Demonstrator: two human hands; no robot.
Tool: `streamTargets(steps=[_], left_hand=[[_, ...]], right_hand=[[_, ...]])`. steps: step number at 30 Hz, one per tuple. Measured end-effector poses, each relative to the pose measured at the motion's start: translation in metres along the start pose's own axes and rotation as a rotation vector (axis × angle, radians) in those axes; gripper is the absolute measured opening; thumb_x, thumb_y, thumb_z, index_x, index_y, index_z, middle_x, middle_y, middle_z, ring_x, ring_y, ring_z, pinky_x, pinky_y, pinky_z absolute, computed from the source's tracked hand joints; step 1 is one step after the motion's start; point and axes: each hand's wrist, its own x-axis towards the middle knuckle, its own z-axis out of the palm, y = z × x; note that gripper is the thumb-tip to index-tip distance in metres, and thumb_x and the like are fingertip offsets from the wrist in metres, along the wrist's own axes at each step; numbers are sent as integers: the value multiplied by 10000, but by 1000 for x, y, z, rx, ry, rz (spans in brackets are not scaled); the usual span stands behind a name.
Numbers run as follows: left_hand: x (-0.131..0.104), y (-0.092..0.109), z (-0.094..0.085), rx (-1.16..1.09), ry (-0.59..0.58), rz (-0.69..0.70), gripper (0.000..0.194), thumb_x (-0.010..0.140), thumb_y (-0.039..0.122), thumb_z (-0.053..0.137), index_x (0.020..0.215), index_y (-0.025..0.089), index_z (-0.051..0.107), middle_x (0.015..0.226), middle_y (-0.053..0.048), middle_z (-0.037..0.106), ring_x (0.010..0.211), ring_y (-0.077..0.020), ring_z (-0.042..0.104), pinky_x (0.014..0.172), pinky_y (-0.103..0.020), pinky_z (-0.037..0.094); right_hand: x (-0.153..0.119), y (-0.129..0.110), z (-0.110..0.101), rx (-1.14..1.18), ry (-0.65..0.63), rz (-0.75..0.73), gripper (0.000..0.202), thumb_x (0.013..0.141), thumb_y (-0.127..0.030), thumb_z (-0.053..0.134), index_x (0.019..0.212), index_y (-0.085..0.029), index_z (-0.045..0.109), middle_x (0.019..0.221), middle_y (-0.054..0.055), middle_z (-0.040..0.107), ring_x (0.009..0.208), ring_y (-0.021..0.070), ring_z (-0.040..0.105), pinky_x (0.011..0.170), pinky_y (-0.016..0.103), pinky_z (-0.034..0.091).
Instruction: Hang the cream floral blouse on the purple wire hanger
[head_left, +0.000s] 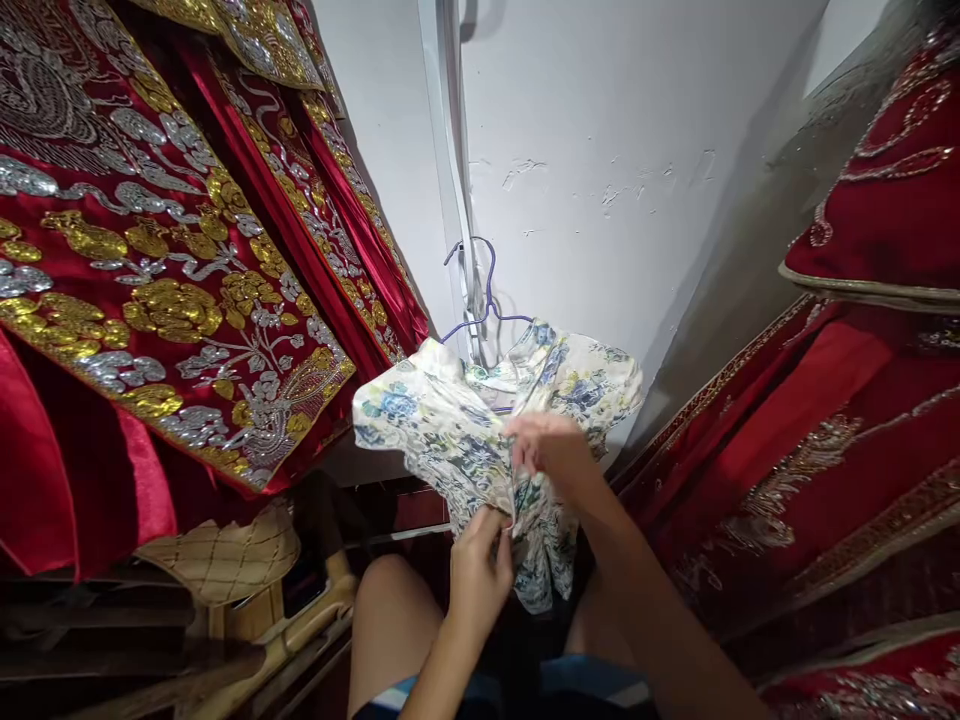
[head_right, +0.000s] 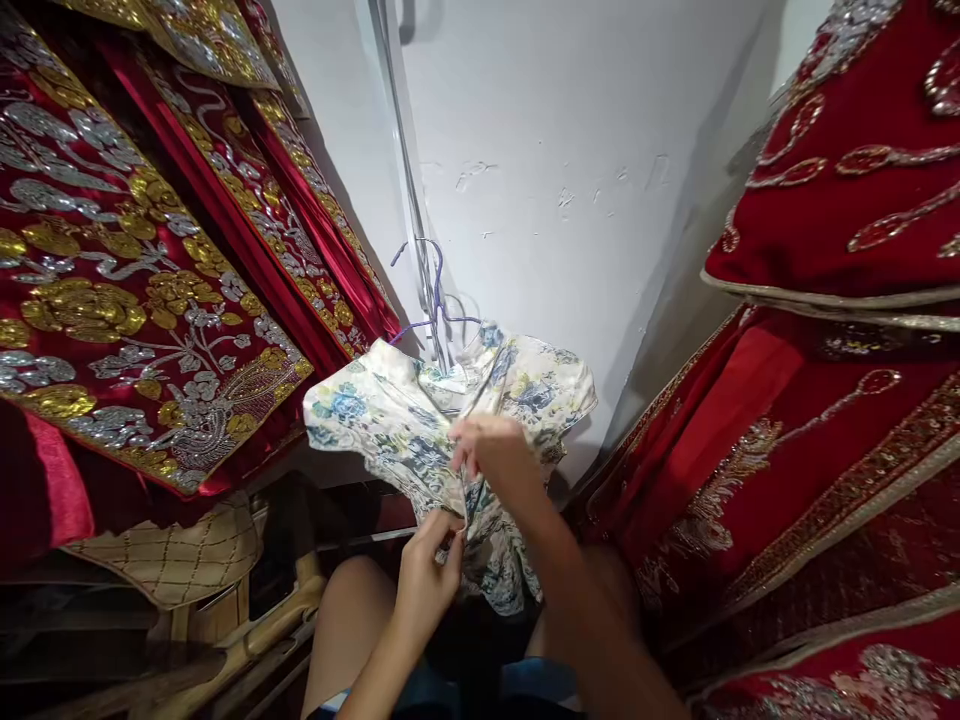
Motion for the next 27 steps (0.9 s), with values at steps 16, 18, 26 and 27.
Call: streamTargets(steps=[16,18,26,27], left_hand=[[140,72,-89,70,238,317,335,1008,268,502,1329,192,559,916,-28,675,788,-151,624,762,-270,470],[160,86,-96,174,219,396,204,1004,278,511,1087,164,659,909,-40,675,803,-156,613,767,-269,457],[185,59,-137,91,699,278,177,987,233,508,863,143,598,808,-8,594,793,-135,564,761,-254,433],[187,44,-149,0,770,211,196,985,235,514,823,146,580,758,8,560,752,-125,547,735,-247,432]], right_hand=[[15,-52,12,-110,8,-376,181,859,-331,579,769,-179,617,492,-40,549,417,85,446,436,206,338],[20,-49,15,-149,35,-396,204,877,-363,563,777,-188,593,499,-40,536,431,93,435,451,219,328],[32,19,14,-493,143,-322,298,826,-315,554,592,-228,391,510,-67,359,497,102,318,513,257,255],[27,24,12,-484,138,-309,304,813,-299,552,578,-228,374,506,-69,337,498,101,305,516,259,253]])
